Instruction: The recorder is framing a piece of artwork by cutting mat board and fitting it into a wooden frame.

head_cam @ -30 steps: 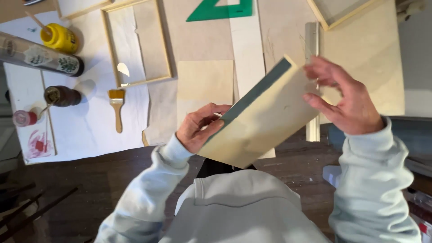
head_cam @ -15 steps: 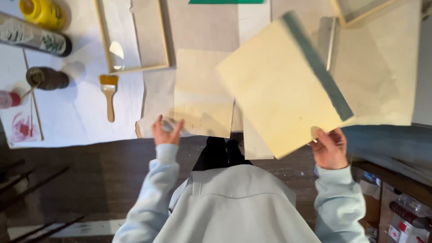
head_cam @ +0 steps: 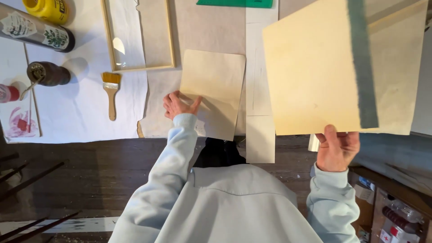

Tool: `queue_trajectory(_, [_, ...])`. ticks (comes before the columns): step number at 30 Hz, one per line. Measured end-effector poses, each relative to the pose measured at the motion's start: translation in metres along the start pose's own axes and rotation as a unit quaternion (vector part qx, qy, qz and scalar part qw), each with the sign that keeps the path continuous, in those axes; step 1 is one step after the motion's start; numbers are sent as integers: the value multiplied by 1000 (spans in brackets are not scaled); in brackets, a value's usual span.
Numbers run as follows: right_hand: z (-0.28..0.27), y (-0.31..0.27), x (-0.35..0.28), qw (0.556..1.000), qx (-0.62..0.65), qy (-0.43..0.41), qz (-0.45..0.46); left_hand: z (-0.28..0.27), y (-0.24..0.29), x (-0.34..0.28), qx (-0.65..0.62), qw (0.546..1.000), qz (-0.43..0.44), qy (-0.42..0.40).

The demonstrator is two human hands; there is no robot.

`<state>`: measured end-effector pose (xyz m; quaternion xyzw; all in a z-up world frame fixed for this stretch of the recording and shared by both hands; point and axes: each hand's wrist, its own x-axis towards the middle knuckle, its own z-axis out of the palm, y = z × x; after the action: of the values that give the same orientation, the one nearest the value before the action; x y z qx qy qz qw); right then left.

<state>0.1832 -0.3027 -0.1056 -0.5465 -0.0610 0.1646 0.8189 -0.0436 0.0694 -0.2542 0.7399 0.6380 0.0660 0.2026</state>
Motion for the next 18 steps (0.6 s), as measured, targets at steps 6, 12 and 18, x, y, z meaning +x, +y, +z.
queue_trajectory(6, [0, 10, 22, 996, 85, 15, 16, -11, -37, 20, -311, 946, 69, -67])
queue_trajectory(12, [12, -1, 85, 984, 154, -80, -42, -200, 7, -1, -395, 869, 109, -277])
queue_trajectory(18, [57, -48, 209, 901, -245, -290, -211, -304, -12, 3, -377, 873, 237, -201])
